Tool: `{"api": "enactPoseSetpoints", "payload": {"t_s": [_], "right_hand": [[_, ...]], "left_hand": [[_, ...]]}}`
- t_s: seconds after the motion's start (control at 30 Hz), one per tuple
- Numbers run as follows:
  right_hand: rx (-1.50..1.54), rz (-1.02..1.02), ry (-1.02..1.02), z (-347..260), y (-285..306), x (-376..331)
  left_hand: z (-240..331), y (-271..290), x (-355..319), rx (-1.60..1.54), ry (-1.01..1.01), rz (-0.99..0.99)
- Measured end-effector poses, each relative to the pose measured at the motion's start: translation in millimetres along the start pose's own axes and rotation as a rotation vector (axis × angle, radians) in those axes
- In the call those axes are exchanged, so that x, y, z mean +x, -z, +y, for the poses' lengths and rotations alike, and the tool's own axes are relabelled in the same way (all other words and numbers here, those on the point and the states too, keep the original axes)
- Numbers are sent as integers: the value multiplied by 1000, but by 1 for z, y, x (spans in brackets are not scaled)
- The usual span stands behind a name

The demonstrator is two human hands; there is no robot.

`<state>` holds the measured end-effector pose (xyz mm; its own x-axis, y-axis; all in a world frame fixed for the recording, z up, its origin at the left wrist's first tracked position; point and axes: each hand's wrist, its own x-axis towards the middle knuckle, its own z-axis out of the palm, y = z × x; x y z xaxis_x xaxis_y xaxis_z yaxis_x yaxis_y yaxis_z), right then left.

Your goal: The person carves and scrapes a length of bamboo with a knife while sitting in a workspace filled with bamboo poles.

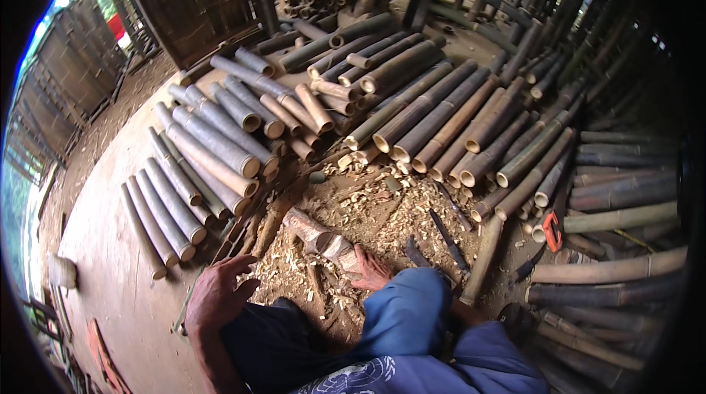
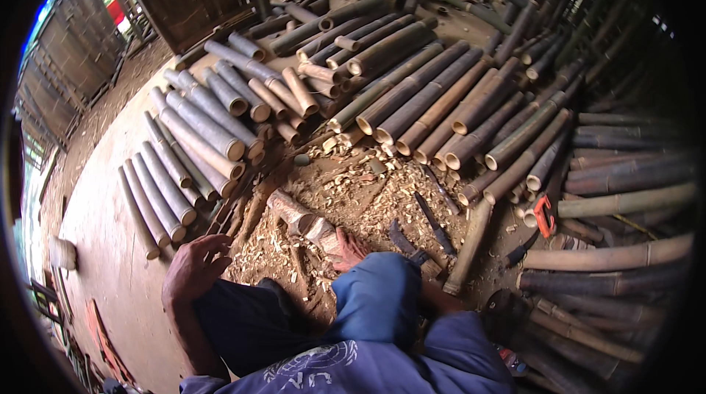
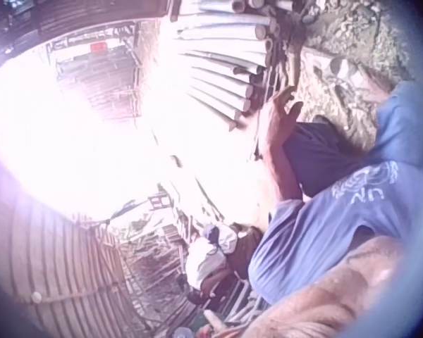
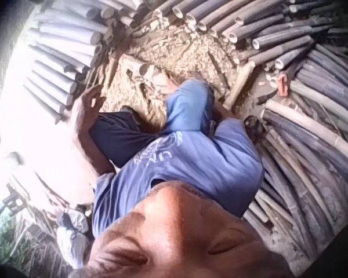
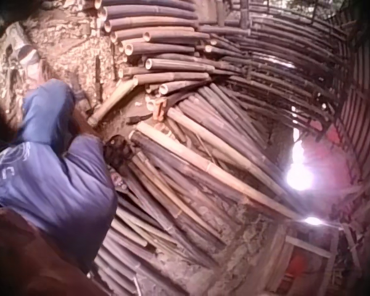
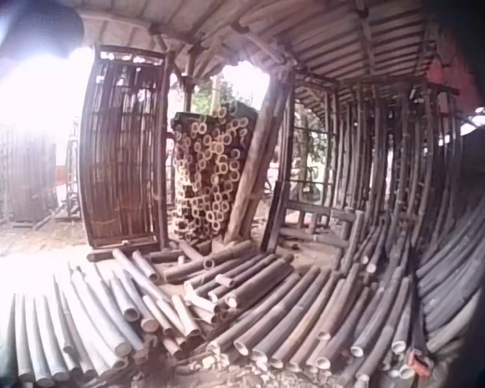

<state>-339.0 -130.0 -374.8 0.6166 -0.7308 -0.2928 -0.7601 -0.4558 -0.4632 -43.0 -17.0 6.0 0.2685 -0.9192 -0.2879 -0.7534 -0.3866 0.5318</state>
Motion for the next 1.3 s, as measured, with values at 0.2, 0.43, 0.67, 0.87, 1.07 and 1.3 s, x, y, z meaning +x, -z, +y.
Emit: {"api": "enactPoseSetpoints", "payload": {"t_s": [0.2,0.43,0.67,0.87,1.07,1.3], "right_hand": [[69,-82,-66,5,21,-7],[54,-59,-106,19,39,-19],[68,-24,-143,37,50,-41],[97,-22,-193,57,53,-88],[141,-73,-257,72,59,-154],[191,-176,-284,74,66,-211]], "left_hand": [[0,-2,-6,25,-31,65],[4,-2,-12,35,-2,68],[14,-4,-13,58,-18,61],[11,-5,-14,54,-72,81],[-8,-3,-14,-125,-63,8],[-24,31,3,-274,-110,-93]]}}
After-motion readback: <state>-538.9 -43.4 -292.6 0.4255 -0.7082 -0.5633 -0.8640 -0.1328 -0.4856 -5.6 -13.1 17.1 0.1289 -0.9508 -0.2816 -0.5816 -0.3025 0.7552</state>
